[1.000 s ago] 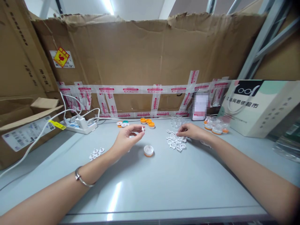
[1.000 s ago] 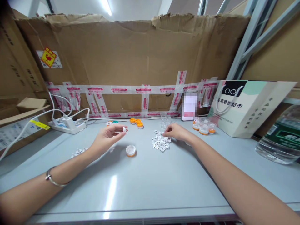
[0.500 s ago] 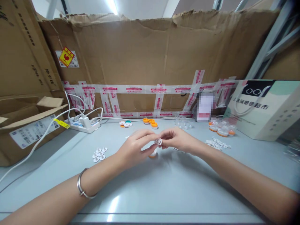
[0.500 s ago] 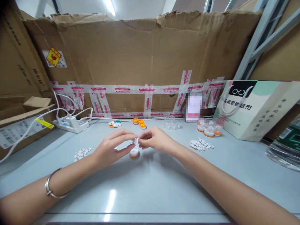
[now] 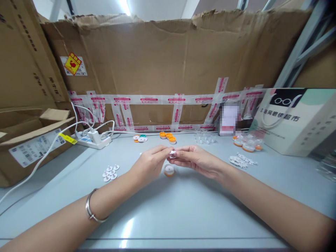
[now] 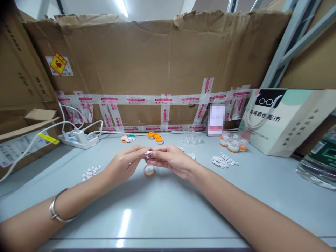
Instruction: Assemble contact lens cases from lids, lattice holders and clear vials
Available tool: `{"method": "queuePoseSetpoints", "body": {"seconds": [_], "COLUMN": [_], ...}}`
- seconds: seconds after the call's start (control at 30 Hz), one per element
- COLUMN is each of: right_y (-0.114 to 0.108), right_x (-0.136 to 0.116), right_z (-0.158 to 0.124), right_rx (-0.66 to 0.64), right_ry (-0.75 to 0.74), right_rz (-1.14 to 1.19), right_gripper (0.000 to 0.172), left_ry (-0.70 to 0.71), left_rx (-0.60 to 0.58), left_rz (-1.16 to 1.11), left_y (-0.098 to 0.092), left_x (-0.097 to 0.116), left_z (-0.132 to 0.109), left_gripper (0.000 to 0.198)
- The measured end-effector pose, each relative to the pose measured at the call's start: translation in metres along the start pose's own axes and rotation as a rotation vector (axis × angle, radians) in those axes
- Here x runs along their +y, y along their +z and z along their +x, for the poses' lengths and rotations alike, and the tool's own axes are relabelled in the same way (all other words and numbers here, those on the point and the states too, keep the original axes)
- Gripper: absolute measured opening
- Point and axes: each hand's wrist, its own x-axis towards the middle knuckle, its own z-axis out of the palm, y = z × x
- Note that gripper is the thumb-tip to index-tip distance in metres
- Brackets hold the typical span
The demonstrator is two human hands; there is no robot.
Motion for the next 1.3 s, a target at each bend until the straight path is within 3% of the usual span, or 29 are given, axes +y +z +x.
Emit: {"method": "queuePoseSetpoints", "body": {"seconds": [0.17, 0.33, 0.57, 0.83, 1.03, 1.3], "right_y": [0.002, 0.001, 0.001, 0.003, 0.003, 0.007], "right_x": [0.003, 0.007, 0.009, 0.013, 0.017, 0.021], "right_z": [0.001, 0.001, 0.0, 0.0, 0.001, 0.001], "right_rx": [0.034, 0.044, 0.079, 0.124, 0.094, 0.166], "right_ry": [0.004, -0.004, -0.035, -0.043, -0.059, -0.081], "right_rz": [0.167, 0.186, 0.124, 0.147, 0.141, 0.169], "right_gripper": [0.011, 0.012, 0.016, 0.015, 0.014, 0.013], "left_ry": [-0.068, -0.095, -0.243, -0.377, -0.365, -0.366], "left_rx": [-0.08, -0.123, -0.068, -0.061, -0.047, -0.073], "left_rz": [0.027, 0.029, -0.108, -0.31, -0.202, -0.066], "left_y": [0.001, 0.003, -0.003, -0.003, -0.005, -0.007], "left_x": [0.003, 0.001, 0.004, 0.006, 0.008, 0.013], "left_z": [0.0, -0.002, 0.002, 0.004, 0.005, 0.006], "left_gripper": [0.036, 0.04, 0.022, 0.019, 0.015, 0.007]}}
